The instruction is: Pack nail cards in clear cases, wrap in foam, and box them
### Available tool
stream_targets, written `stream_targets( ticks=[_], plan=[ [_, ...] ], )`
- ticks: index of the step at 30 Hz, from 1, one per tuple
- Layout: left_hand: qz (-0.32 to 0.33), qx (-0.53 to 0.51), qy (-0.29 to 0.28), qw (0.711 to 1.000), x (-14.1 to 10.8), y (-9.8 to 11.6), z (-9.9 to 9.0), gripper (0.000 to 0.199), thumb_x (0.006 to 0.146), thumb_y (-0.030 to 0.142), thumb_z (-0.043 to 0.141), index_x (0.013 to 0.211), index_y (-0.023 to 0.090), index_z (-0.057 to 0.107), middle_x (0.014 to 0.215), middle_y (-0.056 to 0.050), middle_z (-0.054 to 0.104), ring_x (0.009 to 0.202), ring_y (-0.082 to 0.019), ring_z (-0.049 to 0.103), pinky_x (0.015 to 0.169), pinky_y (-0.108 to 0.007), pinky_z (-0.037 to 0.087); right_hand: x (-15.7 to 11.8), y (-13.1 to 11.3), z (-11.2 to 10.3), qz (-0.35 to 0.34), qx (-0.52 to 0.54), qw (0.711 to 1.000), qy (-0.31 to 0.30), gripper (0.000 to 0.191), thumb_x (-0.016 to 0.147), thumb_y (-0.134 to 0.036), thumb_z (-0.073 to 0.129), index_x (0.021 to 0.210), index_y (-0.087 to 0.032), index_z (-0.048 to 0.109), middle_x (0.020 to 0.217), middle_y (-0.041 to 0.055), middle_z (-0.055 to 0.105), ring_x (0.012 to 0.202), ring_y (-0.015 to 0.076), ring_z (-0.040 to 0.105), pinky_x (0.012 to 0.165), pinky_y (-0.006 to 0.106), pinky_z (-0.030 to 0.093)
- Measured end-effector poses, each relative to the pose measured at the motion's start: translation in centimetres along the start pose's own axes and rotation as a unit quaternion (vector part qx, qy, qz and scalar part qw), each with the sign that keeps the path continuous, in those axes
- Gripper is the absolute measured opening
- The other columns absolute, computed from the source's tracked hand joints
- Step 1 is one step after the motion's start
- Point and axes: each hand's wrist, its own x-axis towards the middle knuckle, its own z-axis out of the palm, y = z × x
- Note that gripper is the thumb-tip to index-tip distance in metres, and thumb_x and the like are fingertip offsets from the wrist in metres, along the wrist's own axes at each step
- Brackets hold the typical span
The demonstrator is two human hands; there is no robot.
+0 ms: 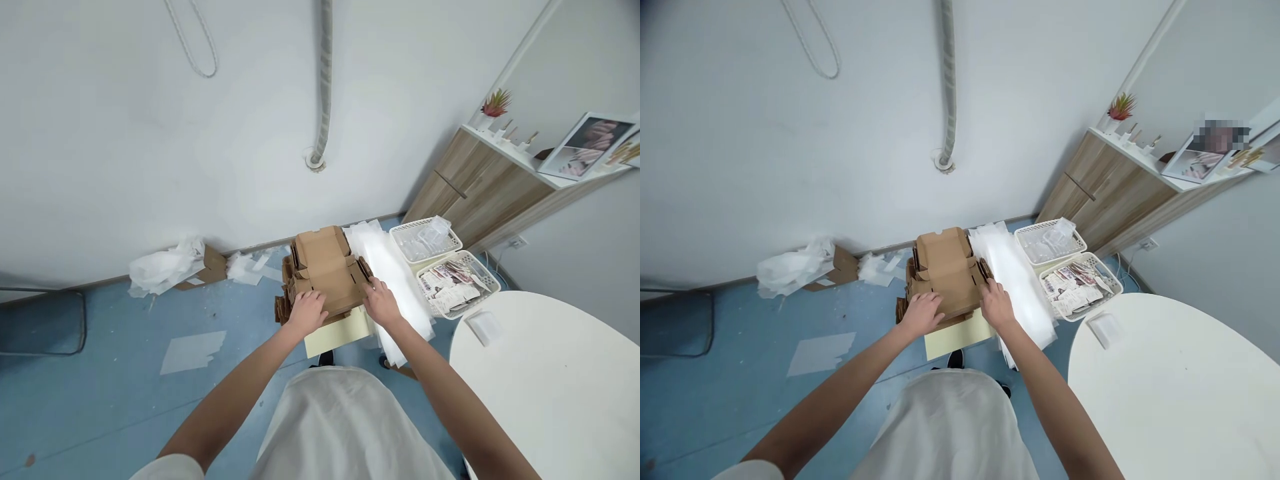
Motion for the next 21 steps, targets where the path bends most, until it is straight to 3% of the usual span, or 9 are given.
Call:
stream_targets(
  ticks=[6,12,17,21],
  plan=[
    [-0.040,-0.027,0.003,0.999,0.2,-1.1,-0.2,0.042,0.079,0.041,0.043,0.114,0.018,0.048,0.115,-0.012,0.052,0.107,-0.027,0.046,0.086,-0.039,0.035,2.4,-0.5,0.0,0.037,-0.110,0.993,-0.034,0.020,0.079,-0.013,0.040,0.091,-0.015,0.056,0.104,0.0133,0.053,0.091,0.0231,0.048,0.073,0.034,0.034],
    [-0.042,-0.034,-0.028,0.998,1.5,-1.6,-0.9,0.056,0.070,0.055,0.051,0.114,0.019,0.049,0.111,-0.011,0.055,0.100,-0.027,0.052,0.080,-0.036,0.041,3.4,-0.8,-0.4,0.082,-0.100,0.991,-0.024,0.016,0.082,-0.018,0.039,0.090,-0.017,0.053,0.082,0.0085,0.061,0.077,0.0192,0.055,0.066,0.029,0.030],
    [-0.005,-0.001,-0.051,0.999,2.2,-1.0,-0.7,0.044,0.070,0.051,0.054,0.099,0.019,0.058,0.095,-0.008,0.062,0.088,-0.027,0.058,0.076,-0.037,0.042,3.8,-1.0,-0.6,0.156,-0.067,0.985,-0.019,0.021,0.085,-0.023,0.034,0.100,-0.017,0.046,0.072,0.0048,0.062,0.061,0.0168,0.054,0.055,0.026,0.026],
    [0.030,-0.001,-0.054,0.998,2.3,-0.6,-0.5,0.035,0.072,0.047,0.052,0.090,0.019,0.062,0.089,-0.009,0.063,0.086,-0.027,0.058,0.076,-0.038,0.041,3.5,-1.2,-0.9,0.153,-0.041,0.987,0.036,0.021,0.085,-0.024,0.032,0.092,-0.018,0.051,0.074,0.0062,0.060,0.070,0.0187,0.053,0.058,0.027,0.029]
  ],
)
